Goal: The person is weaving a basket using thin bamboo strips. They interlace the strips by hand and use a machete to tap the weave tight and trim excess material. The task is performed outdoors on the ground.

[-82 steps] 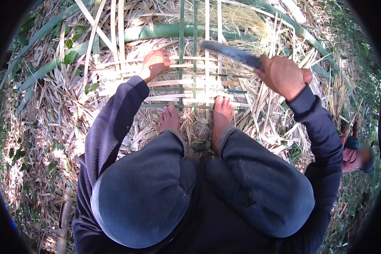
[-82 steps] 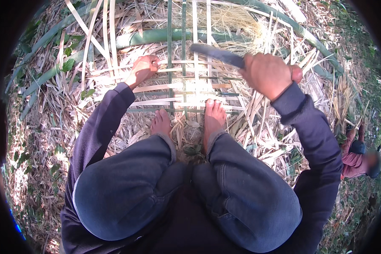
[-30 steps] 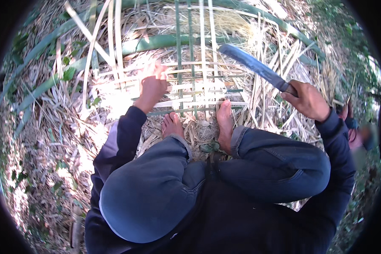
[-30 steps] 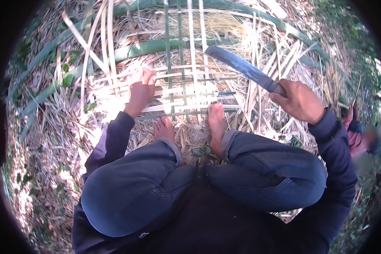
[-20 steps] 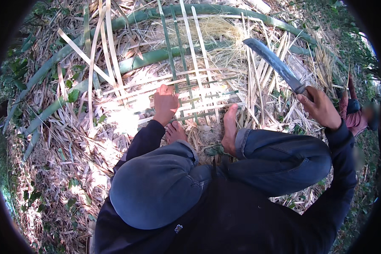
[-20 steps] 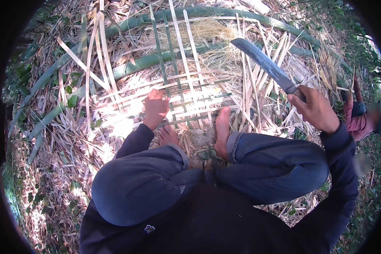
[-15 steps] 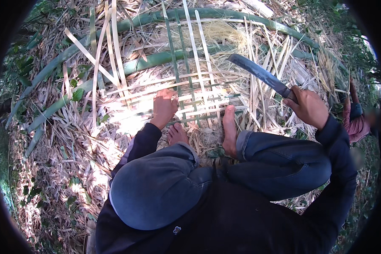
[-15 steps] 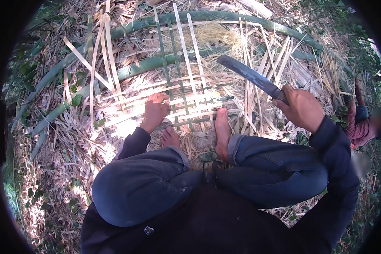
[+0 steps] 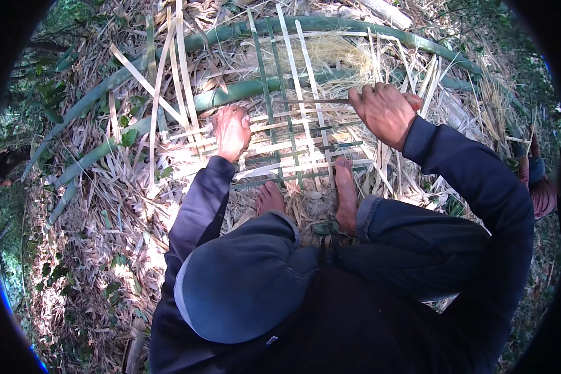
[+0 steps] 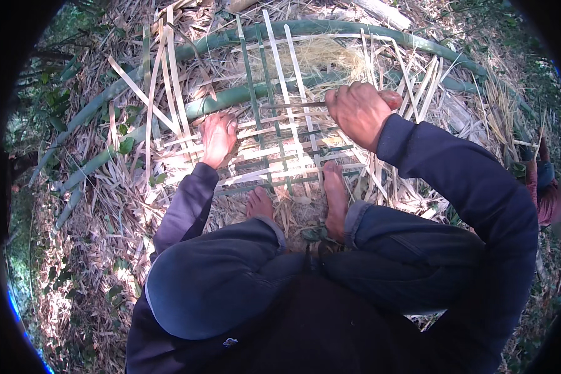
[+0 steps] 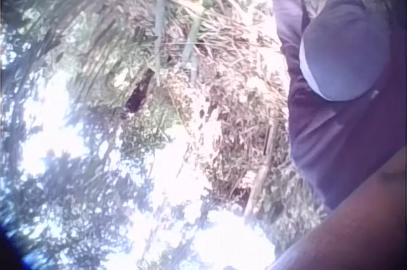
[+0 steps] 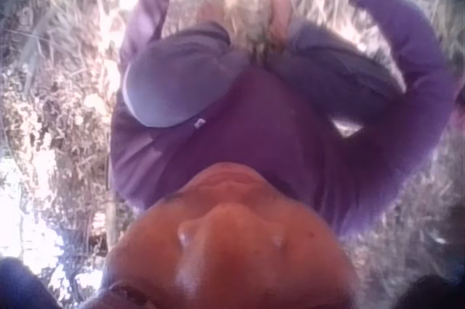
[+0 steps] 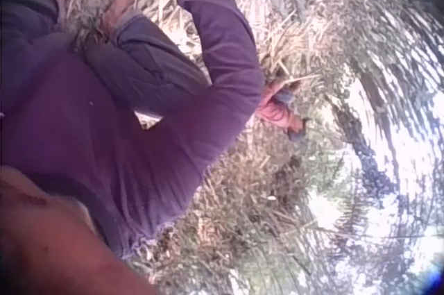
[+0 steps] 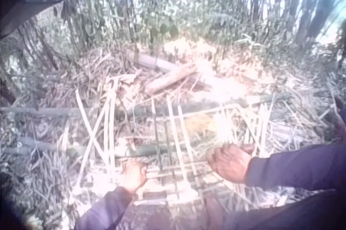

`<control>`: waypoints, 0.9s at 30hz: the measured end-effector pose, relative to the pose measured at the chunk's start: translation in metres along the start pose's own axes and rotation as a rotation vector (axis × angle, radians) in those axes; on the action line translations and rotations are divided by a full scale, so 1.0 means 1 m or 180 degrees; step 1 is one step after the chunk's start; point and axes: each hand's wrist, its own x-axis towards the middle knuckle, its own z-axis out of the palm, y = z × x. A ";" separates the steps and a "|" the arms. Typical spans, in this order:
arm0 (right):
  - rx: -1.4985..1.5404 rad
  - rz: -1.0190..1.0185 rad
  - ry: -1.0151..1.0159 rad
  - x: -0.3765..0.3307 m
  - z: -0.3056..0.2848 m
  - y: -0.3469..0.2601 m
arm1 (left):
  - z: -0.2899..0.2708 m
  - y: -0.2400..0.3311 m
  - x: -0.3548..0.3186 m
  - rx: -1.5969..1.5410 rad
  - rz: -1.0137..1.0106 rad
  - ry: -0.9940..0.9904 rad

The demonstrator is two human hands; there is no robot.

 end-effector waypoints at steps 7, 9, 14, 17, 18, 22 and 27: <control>0.0127 -0.0001 -0.1440 0.022 -0.005 0.006 | 0.019 -0.011 0.008 -0.0219 -0.0410 -0.0773; 0.0249 0.0049 -0.0896 0.019 -0.001 0.004 | 0.022 -0.018 0.005 -0.0333 -0.0516 -0.0665; 0.0132 0.0059 -0.1075 0.016 0.008 0.015 | 0.029 -0.018 0.007 -0.0455 -0.0553 -0.0731; 0.0218 0.0088 -0.0471 0.010 -0.001 0.007 | 0.028 -0.024 0.003 -0.0495 -0.0410 -0.0436; 0.0304 0.0128 -0.0300 0.010 -0.003 0.005 | 0.026 -0.026 0.001 -0.0493 -0.0404 -0.0359; 0.0236 0.0033 -0.0906 0.018 0.011 0.021 | 0.030 -0.014 0.006 -0.0493 -0.0371 -0.0571; 0.0295 0.0089 -0.0525 0.011 0.001 0.011 | 0.023 -0.015 0.007 -0.0313 -0.0428 -0.0516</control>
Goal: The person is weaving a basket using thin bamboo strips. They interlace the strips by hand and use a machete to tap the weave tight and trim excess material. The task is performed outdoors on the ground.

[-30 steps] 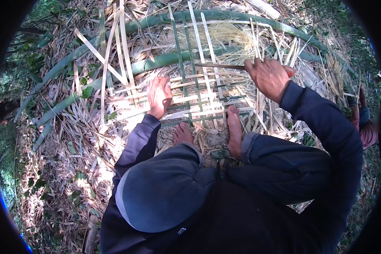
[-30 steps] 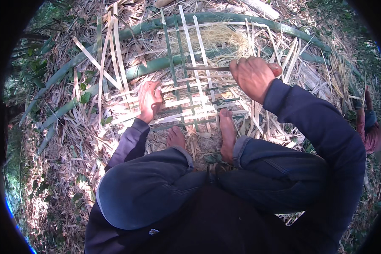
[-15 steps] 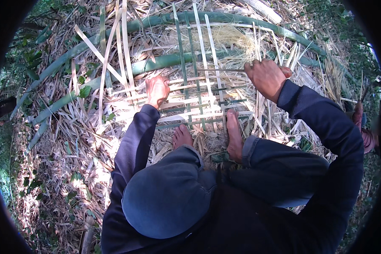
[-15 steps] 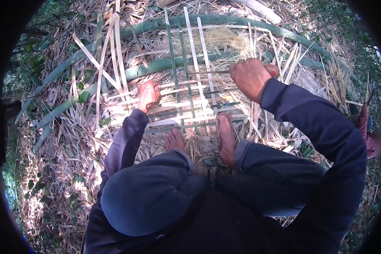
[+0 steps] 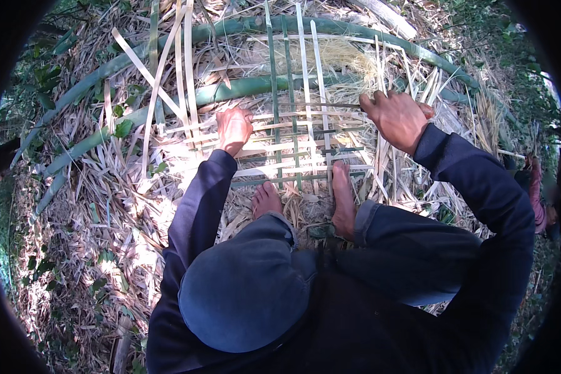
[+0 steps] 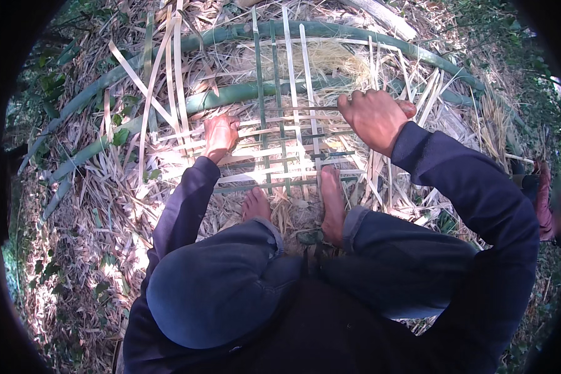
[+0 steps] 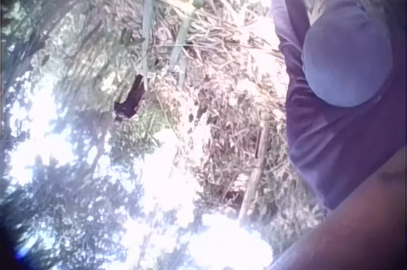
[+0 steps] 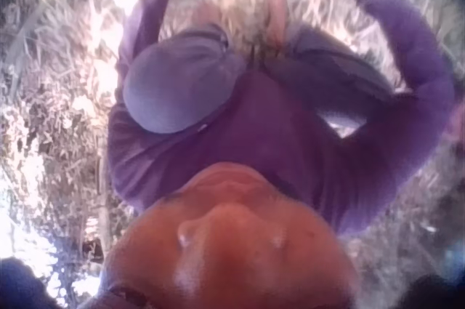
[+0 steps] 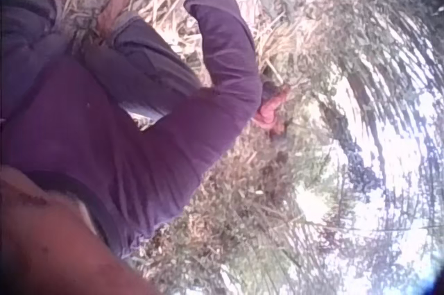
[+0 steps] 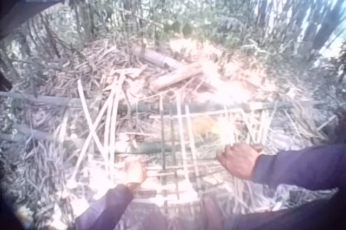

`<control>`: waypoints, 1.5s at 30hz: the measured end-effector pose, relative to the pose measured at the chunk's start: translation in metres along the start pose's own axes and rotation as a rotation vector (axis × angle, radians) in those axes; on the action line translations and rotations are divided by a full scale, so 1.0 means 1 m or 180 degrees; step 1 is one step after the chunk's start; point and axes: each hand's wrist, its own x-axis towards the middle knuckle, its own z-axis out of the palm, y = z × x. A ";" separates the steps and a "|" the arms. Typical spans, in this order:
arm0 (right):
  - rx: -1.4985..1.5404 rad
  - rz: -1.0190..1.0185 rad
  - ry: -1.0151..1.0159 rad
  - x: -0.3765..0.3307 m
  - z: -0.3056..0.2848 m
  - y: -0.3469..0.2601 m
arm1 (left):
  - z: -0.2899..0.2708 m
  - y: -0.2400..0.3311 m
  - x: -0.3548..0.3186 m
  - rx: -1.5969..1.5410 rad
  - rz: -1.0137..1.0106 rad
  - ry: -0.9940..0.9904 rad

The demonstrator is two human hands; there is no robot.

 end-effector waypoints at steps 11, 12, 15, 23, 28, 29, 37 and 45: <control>-0.0078 0.0147 -0.0908 0.015 0.004 0.006 | 0.008 0.002 0.000 -0.0145 -0.0073 -0.0161; -0.0142 0.0083 -0.0741 0.012 0.004 0.008 | 0.009 0.001 0.002 -0.0064 -0.0027 -0.0103; -0.0030 0.0007 -0.0140 -0.003 -0.001 0.002 | 0.012 0.001 -0.003 0.0176 0.0024 0.0042; 0.0103 -0.0038 -0.0206 0.006 0.001 0.007 | 0.009 0.005 0.003 0.0155 -0.0019 0.0023; 0.0101 0.0300 -0.0376 -0.009 0.017 0.019 | 0.005 0.015 0.003 0.0249 -0.0226 -0.0531; 0.0180 0.0267 -0.0316 -0.007 0.017 0.020 | 0.005 0.011 0.004 0.0253 -0.0195 -0.0409; 0.1100 0.0467 -0.0643 -0.024 -0.003 0.015 | 0.000 0.018 0.004 0.0125 -0.0208 -0.0487; 0.1605 0.0579 -0.0690 -0.046 0.001 0.034 | 0.013 0.031 0.007 -0.0367 -0.0115 -0.0320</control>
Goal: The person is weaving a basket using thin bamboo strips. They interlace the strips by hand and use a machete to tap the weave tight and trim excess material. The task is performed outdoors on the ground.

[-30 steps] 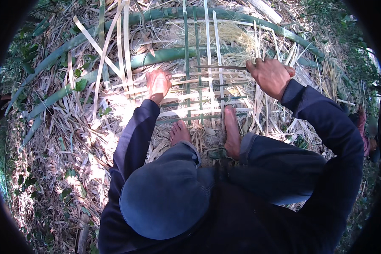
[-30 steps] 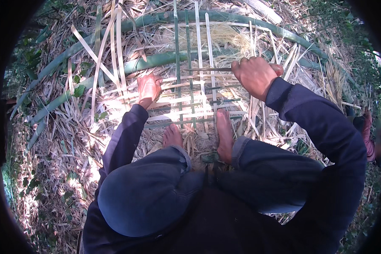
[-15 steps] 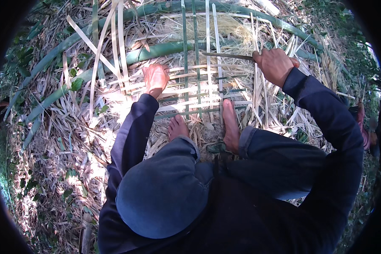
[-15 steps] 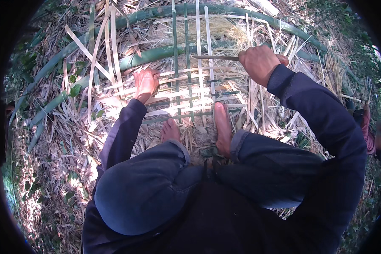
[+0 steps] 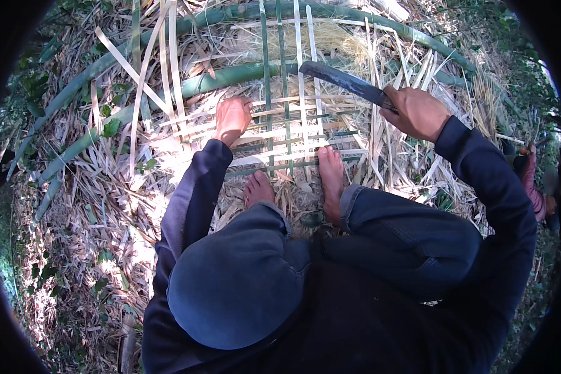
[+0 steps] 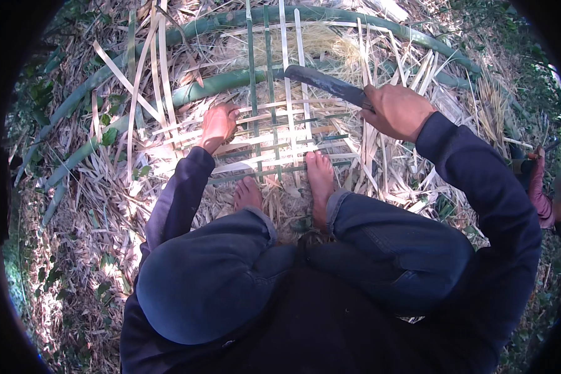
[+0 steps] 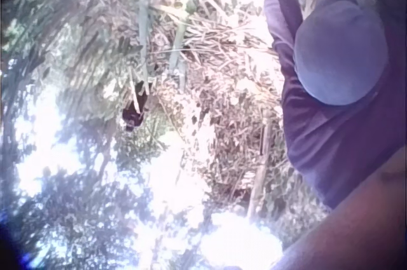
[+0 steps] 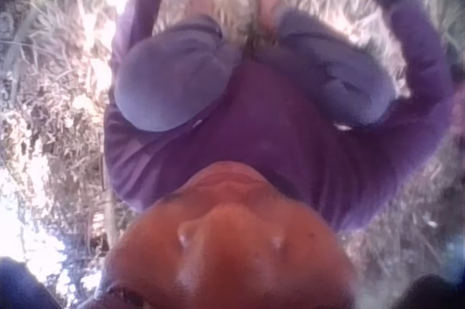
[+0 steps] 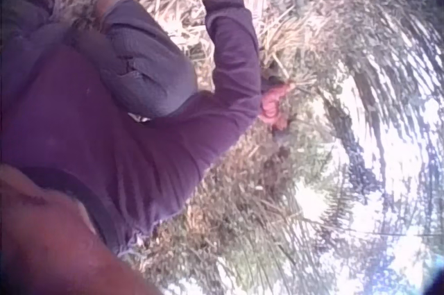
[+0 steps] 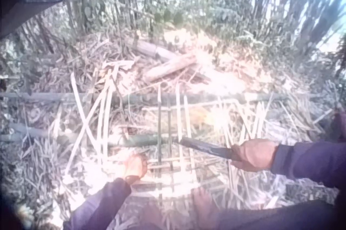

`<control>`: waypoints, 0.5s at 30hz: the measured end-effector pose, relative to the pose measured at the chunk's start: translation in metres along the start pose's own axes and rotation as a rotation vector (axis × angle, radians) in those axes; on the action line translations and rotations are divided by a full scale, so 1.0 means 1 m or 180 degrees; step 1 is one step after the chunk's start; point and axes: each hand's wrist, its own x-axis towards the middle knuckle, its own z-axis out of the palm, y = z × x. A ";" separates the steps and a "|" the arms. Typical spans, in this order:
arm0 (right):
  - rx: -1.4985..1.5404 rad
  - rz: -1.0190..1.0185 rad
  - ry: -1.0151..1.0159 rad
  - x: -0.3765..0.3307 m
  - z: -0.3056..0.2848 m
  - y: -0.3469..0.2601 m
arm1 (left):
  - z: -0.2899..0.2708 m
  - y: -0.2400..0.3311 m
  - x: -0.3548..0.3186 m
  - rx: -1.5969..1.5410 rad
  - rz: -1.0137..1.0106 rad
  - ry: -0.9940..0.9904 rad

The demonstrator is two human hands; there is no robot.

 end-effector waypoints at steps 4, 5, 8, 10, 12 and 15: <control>-0.0060 -0.0030 -0.0238 -0.002 0.005 -0.008 | 0.003 -0.011 0.002 0.0035 0.0069 -0.0012; -0.0020 0.0000 -0.0323 0.000 0.009 -0.010 | 0.005 -0.010 0.003 0.0068 0.0057 -0.0023; 0.0052 -0.0033 -0.0184 0.007 0.025 -0.014 | 0.006 -0.010 0.001 0.0062 0.0067 -0.0006; 0.0045 -0.0136 -0.0166 0.015 0.033 -0.013 | 0.008 -0.010 0.003 0.0216 0.0011 -0.0103; -0.0063 -0.0311 -0.0281 0.022 0.043 -0.008 | 0.012 -0.010 0.003 0.0183 0.0128 0.0015; -0.0007 -0.0238 -0.0164 0.031 0.029 -0.016 | 0.009 -0.016 0.000 0.0200 0.0262 0.0115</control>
